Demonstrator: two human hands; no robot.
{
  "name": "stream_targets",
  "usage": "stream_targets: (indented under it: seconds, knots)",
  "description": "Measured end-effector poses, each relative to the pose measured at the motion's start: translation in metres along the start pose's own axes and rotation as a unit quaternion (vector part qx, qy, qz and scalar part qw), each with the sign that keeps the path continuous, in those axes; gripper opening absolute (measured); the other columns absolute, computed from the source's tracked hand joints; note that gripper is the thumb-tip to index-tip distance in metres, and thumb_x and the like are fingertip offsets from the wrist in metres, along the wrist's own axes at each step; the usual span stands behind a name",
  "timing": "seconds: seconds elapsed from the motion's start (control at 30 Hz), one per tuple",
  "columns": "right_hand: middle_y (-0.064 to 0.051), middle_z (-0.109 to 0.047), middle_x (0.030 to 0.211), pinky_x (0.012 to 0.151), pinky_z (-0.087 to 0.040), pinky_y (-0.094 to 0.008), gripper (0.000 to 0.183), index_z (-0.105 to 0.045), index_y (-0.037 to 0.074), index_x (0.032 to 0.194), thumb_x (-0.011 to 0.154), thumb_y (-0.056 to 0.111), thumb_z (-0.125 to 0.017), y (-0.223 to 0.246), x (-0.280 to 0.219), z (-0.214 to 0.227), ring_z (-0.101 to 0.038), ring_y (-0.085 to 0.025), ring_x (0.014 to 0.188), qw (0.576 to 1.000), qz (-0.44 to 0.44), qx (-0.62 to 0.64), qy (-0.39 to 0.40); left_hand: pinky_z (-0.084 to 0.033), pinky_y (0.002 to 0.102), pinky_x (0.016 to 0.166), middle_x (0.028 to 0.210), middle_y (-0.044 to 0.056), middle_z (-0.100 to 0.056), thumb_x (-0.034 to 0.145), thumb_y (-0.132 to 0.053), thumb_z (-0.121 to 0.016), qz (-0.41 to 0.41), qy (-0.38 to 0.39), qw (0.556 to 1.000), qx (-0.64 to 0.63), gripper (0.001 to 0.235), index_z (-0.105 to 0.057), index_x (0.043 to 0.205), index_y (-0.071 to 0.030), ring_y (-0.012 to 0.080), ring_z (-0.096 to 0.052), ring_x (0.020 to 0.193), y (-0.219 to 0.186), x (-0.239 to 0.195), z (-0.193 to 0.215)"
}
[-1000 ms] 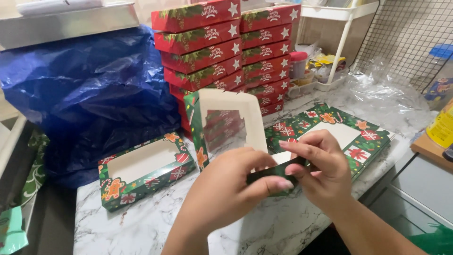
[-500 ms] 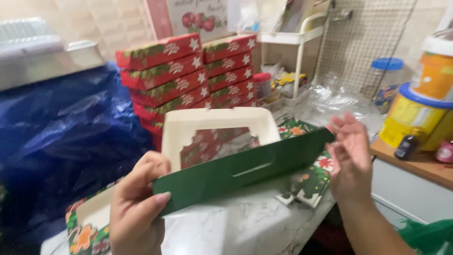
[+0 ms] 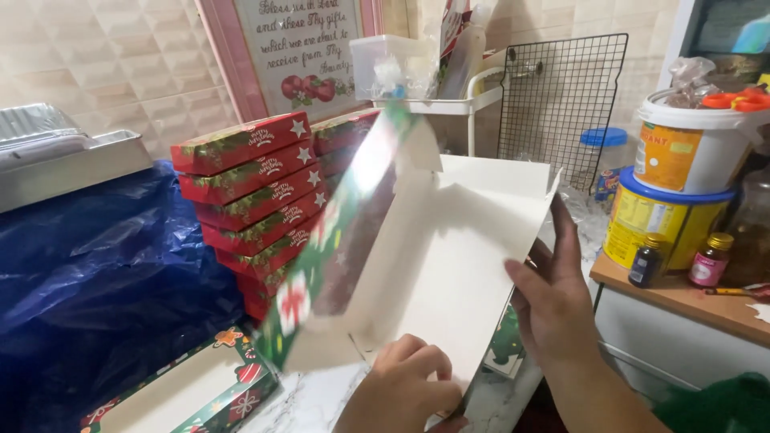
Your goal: The person assembles flat Christmas-themed cardboard boxes by folding along pre-scored lines and tucking tabs to form rectangular containers. They handle multiple boxes one at a time, stacking completed boxes on the counter.
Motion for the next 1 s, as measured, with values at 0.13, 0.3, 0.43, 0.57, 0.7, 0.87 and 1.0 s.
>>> stream_targets:
  seconds: [0.13, 0.3, 0.43, 0.57, 0.7, 0.87, 1.0]
  knots:
    - [-0.019, -0.065, 0.135, 0.094, -0.056, -0.037, 0.09, -0.034, 0.012, 0.158, 0.076, 0.001, -0.068, -0.024, -0.012, 0.02, -0.068, -0.026, 0.113, 0.973, 0.113, -0.199, 0.019, -0.052, 0.042, 0.092, 0.118, 0.002, -0.066, 0.078, -0.057, -0.079, 0.266, 0.076, 0.955, -0.107, 0.056, -0.071, 0.118, -0.019, 0.0216, -0.06, 0.116, 0.014, 0.0, -0.003]
    - [-0.031, -0.055, 0.146, 0.1, -0.057, -0.045, 0.024, -0.057, 0.012, 0.117, 0.094, 0.007, -0.06, -0.015, -0.034, 0.007, -0.069, -0.043, 0.128, 0.781, 0.433, -0.318, 0.317, -0.062, 0.052, 0.083, 0.095, 0.022, -0.072, 0.09, -0.006, -0.053, 0.454, -0.281, 0.606, -0.59, 0.035, -0.061, 0.123, -0.003, 0.0358, -0.072, 0.082, 0.019, -0.003, 0.011]
    - [-0.028, -0.057, 0.141, 0.119, -0.043, -0.067, 0.014, -0.057, 0.023, 0.113, 0.102, 0.019, -0.05, -0.016, -0.042, 0.004, -0.06, -0.051, 0.136, 0.717, 0.486, -0.297, 0.402, -0.061, 0.054, 0.073, 0.115, 0.025, -0.076, 0.094, -0.026, -0.053, 0.442, -0.359, 0.536, -0.624, 0.046, -0.067, 0.126, 0.004, 0.0352, -0.071, 0.091, -0.016, 0.01, 0.048]
    - [-0.027, -0.053, 0.147, 0.125, -0.041, -0.068, 0.031, -0.042, 0.039, 0.143, 0.112, 0.031, -0.04, -0.015, -0.042, 0.005, -0.059, -0.05, 0.141, 0.711, 0.496, -0.296, 0.402, -0.063, 0.063, 0.083, 0.106, 0.03, -0.073, 0.086, 0.004, -0.066, 0.453, -0.369, 0.534, -0.611, 0.034, -0.066, 0.119, 0.012, 0.0389, -0.07, 0.097, -0.018, 0.009, 0.046]
    - [-0.019, -0.056, 0.14, 0.123, -0.045, -0.07, 0.017, -0.055, 0.039, 0.123, 0.107, 0.039, -0.052, -0.012, -0.053, 0.0, -0.061, -0.045, 0.135, 0.69, 0.543, -0.31, 0.366, -0.067, 0.058, 0.082, 0.099, 0.026, -0.077, 0.085, 0.0, -0.071, 0.401, -0.366, 0.582, -0.605, 0.033, -0.068, 0.116, 0.011, 0.0359, -0.075, 0.091, -0.019, 0.009, 0.037]
    - [-0.028, -0.055, 0.138, 0.113, -0.063, -0.057, 0.021, -0.065, 0.015, 0.106, 0.109, 0.022, -0.045, -0.005, -0.061, -0.011, -0.068, -0.051, 0.131, 0.791, 0.458, -0.231, 0.334, -0.068, 0.054, 0.079, 0.082, 0.023, -0.077, 0.084, 0.002, -0.074, 0.378, -0.446, 0.57, -0.577, 0.032, -0.068, 0.116, 0.007, 0.0361, -0.078, 0.083, -0.018, 0.008, 0.022]
    - [-0.03, -0.058, 0.14, 0.101, -0.066, -0.045, 0.027, -0.059, 0.02, 0.111, 0.114, 0.035, -0.037, -0.003, -0.061, -0.016, -0.072, -0.048, 0.129, 0.812, 0.423, -0.233, 0.328, -0.069, 0.05, 0.076, 0.085, 0.025, -0.078, 0.082, 0.004, -0.077, 0.379, -0.482, 0.577, -0.539, 0.025, -0.069, 0.105, 0.008, 0.032, -0.077, 0.082, -0.015, 0.008, 0.013]
Point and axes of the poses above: each hand's wrist, its own x-axis towards the middle knuckle, its own z-axis out of the back of the hand, y = z × x, the point moved 3 cm from there along x, towards the middle knuckle
